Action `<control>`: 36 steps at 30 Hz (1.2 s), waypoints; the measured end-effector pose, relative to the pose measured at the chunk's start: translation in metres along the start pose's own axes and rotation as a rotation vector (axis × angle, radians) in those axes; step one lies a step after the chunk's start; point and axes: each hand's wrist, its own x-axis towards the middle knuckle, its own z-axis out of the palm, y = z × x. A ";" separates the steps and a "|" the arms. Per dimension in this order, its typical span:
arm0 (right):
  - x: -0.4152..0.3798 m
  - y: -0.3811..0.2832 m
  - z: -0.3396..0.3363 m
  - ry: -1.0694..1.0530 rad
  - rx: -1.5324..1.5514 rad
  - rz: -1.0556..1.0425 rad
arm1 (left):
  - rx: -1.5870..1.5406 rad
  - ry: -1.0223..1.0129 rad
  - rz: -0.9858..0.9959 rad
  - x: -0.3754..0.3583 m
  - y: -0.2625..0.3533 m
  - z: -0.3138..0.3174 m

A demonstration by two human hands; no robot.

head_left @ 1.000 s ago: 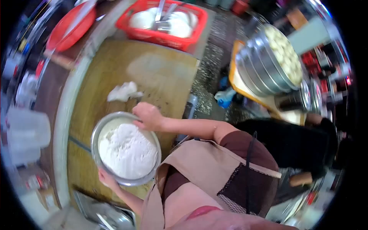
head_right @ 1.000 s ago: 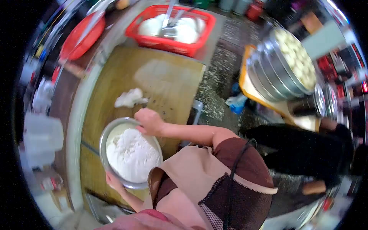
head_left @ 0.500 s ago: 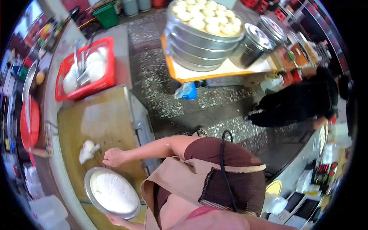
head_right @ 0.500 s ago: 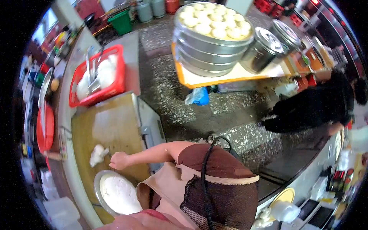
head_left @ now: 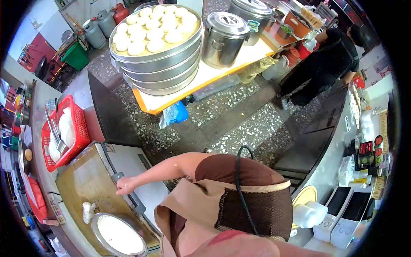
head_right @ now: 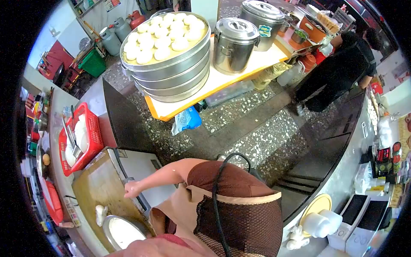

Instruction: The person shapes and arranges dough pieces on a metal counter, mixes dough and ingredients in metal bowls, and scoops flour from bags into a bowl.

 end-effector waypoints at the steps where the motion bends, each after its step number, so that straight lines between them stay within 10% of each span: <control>1: -0.002 -0.007 0.005 -0.024 0.024 0.051 | 0.004 -0.015 -0.002 -0.001 -0.001 0.002; 7: 0.019 -0.050 0.050 -0.065 0.054 0.132 | 0.047 -0.046 -0.029 0.031 -0.032 0.001; 14: 0.058 -0.045 0.112 0.063 0.020 -0.233 | 0.041 -0.084 -0.083 0.053 -0.053 -0.001; 23: -0.015 0.001 0.061 0.210 0.069 -0.125 | -0.233 -0.289 0.052 0.056 -0.049 -0.026; 36: -0.354 0.153 -0.213 1.109 0.265 0.424 | -0.735 -1.075 0.530 -0.259 0.249 0.009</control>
